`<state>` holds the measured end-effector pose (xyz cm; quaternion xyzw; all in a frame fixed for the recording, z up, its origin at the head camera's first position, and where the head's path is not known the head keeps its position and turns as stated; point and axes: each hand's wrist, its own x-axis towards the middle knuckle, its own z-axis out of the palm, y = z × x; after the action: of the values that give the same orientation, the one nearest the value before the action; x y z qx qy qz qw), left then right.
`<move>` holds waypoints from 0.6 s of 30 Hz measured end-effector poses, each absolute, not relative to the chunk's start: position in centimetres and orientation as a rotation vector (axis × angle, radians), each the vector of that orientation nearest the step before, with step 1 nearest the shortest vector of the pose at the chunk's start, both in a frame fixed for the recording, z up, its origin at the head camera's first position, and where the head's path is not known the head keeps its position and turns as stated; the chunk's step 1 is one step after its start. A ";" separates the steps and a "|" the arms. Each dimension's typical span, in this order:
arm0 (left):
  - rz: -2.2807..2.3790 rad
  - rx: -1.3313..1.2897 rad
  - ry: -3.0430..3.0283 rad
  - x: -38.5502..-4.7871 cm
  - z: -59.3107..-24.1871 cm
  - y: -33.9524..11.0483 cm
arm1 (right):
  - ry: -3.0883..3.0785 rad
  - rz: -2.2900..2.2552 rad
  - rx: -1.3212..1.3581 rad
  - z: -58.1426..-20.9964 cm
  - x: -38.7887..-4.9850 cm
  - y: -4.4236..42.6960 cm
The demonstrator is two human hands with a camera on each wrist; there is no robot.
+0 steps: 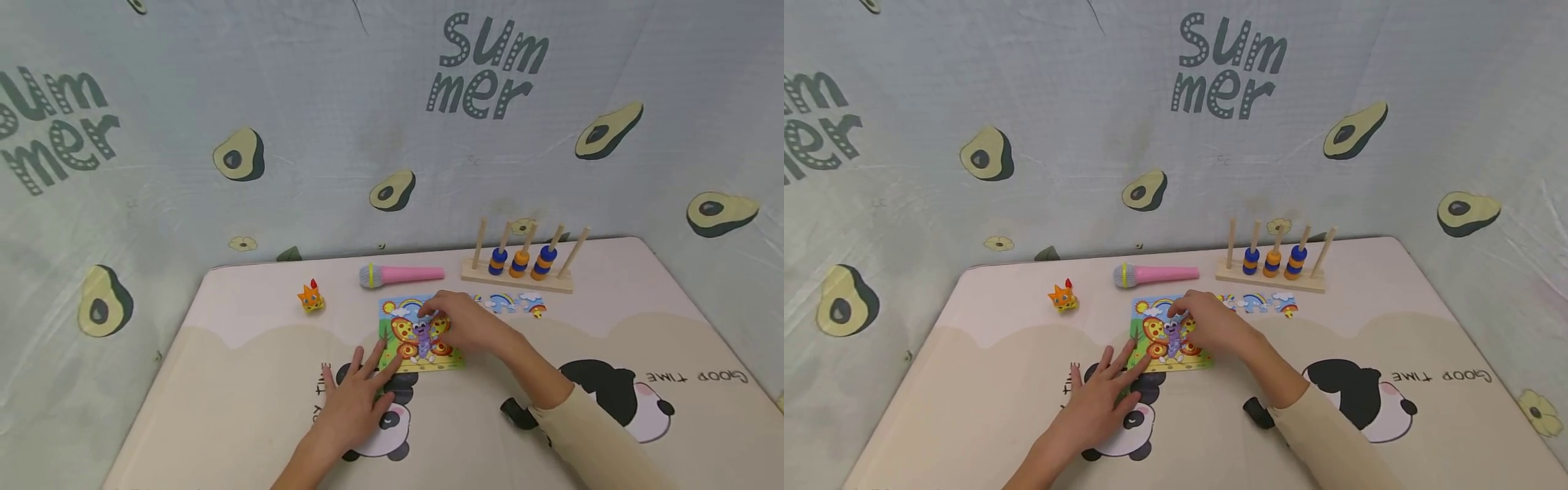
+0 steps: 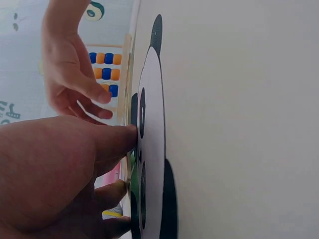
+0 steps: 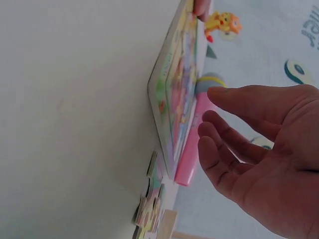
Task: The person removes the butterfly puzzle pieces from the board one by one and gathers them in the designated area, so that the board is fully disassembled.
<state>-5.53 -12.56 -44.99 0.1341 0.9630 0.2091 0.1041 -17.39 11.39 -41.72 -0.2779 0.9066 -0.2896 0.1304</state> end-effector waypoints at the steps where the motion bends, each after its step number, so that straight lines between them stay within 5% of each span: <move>1: 0.620 0.397 2.838 -5.5 -45.0 -12.6 | 2.628 -0.832 -0.801 -41.8 -17.6 11.1; 18: 0.627 0.398 2.836 -5.6 -44.9 -12.6 | 2.618 -0.790 -0.779 -43.0 -18.7 9.4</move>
<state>-5.60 -12.61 -44.95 0.1349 0.9621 0.2126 0.1046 -18.74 9.42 -42.99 -0.2708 0.9106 -0.2748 0.1484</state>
